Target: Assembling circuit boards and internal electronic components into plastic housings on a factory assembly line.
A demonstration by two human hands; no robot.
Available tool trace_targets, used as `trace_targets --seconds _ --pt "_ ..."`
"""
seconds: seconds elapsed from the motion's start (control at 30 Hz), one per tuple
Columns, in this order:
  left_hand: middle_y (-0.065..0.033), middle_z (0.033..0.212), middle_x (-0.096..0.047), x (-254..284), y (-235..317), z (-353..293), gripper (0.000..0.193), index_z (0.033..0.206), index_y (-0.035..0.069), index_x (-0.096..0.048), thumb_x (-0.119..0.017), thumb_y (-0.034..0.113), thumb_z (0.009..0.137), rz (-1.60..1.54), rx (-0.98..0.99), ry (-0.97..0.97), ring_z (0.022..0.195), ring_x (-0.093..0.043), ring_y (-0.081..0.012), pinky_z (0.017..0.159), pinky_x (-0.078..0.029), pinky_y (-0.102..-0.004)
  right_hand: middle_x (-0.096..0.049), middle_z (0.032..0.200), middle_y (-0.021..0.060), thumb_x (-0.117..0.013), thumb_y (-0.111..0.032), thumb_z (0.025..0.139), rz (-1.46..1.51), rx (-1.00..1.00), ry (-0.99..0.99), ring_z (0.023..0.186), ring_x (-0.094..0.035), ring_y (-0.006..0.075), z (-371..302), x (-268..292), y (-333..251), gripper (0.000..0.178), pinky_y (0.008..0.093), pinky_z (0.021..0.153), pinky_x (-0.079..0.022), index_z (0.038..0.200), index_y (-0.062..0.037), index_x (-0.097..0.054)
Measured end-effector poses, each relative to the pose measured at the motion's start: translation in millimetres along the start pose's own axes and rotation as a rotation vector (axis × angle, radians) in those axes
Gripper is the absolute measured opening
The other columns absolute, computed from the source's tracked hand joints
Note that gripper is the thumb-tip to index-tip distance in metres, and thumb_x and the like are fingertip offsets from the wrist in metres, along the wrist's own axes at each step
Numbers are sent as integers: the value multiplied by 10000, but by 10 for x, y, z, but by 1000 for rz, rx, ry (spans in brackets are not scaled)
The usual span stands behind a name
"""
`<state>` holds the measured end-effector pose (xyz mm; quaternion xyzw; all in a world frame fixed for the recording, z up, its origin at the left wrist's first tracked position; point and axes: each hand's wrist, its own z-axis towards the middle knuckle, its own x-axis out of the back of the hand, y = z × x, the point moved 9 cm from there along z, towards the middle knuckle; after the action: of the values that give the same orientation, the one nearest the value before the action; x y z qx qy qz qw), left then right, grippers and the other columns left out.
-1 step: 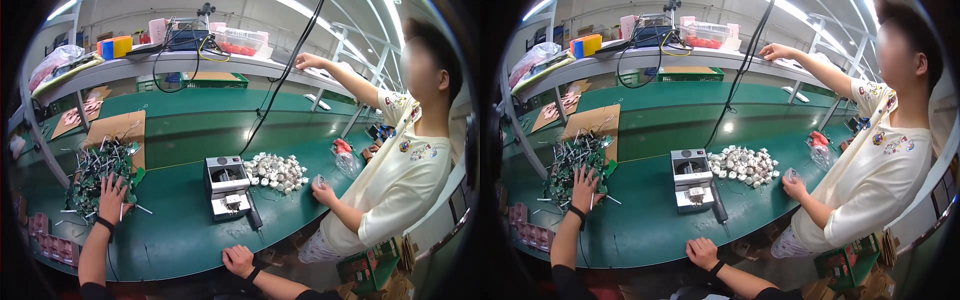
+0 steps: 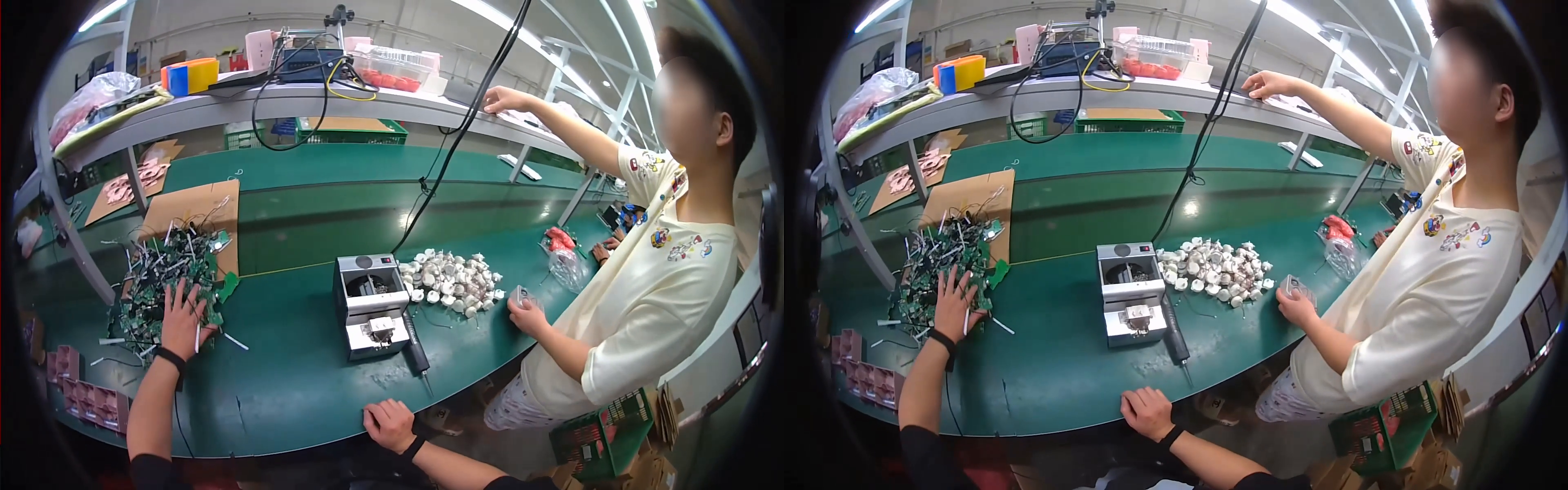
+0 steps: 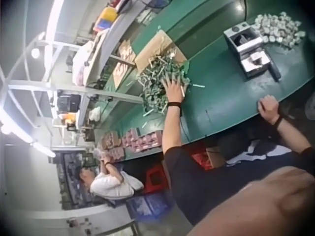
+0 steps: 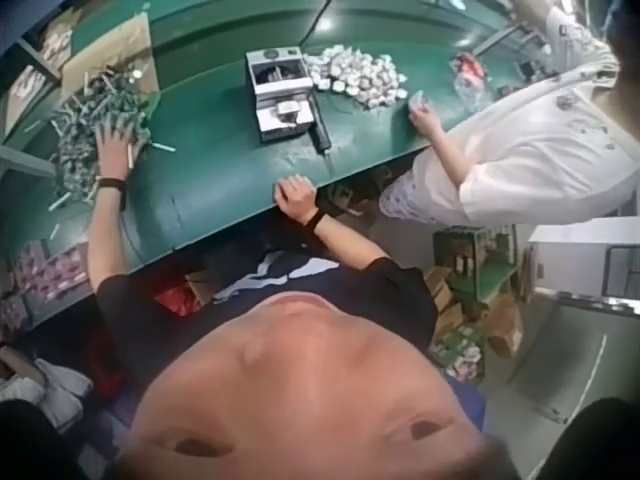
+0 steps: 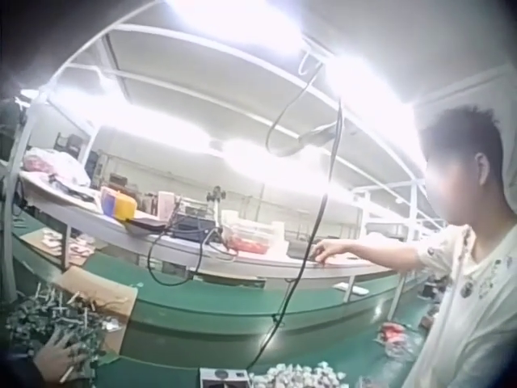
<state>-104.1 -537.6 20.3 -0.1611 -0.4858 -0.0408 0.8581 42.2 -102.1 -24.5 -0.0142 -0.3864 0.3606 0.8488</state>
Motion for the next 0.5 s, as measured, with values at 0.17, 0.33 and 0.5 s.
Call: trace_targets --seconds 0.17,0.33,0.5 --pt "-115 1592 -450 -97 -422 -202 665 1245 115 -714 -805 546 747 -90 133 -163 1542 -252 -458 1227 -158 -715 -584 724 44 -721 -101 829 17 2 -40 656 -590 254 0 -169 -31 52 391 600 -432 846 -123 -677" --pt "-43 1552 -531 517 -217 302 563 1119 161 -789 -764 626 802 -179 106 -244 1515 -302 -457 1184 -162 -760 -561 707 86 -671 -85 856 -88 7 -23 657 -572 313 -67 -60 110 22 440 602 -417 853 -106 -674" --pt "-54 1462 -616 677 -258 -583 528 1014 149 -814 -757 633 810 -187 177 -367 1507 -333 -429 1199 -157 -750 -572 736 114 -644 -71 895 -21 51 -105 674 -563 335 -142 -256 63 35 448 610 -408 883 -80 -675"
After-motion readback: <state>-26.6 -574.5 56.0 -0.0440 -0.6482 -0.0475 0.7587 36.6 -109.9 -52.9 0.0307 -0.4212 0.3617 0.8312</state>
